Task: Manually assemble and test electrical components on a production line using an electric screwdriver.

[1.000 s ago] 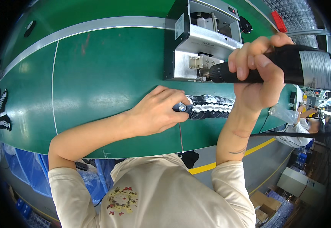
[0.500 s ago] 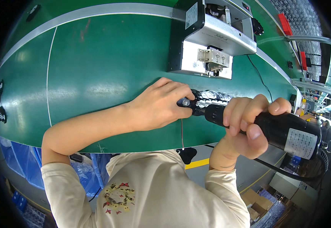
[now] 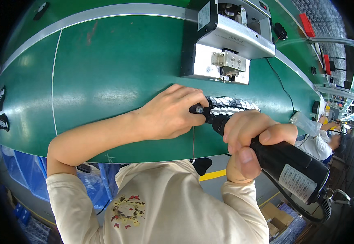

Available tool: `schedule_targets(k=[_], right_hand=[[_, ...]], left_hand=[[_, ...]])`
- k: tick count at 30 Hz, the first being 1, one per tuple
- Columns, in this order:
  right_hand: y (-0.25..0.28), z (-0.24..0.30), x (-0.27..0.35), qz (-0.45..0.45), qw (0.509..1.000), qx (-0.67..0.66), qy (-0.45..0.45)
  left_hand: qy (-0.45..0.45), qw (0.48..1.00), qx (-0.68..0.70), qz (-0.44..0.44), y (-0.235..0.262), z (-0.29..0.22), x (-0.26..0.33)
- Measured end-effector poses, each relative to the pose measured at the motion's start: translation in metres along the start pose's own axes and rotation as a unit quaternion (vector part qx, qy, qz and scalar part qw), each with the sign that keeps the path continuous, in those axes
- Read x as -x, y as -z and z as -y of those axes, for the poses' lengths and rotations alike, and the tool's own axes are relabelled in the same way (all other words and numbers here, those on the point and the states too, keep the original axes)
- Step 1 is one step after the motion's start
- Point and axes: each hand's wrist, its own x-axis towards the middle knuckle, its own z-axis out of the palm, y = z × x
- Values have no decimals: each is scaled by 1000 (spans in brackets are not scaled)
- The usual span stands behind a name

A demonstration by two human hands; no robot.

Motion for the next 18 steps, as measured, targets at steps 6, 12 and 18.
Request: schedule_targets(k=[6,12,18], right_hand=[[-3,1,1,-41,999,-19,-30],[29,12,-20,3,991,-131,17],[59,35,-28,-74,986,-105,101]], left_hand=[[33,999,30,20,9,-6,-6],[42,998,39,11,8,-5,-8],[52,991,38,121,67,-17,-5]])
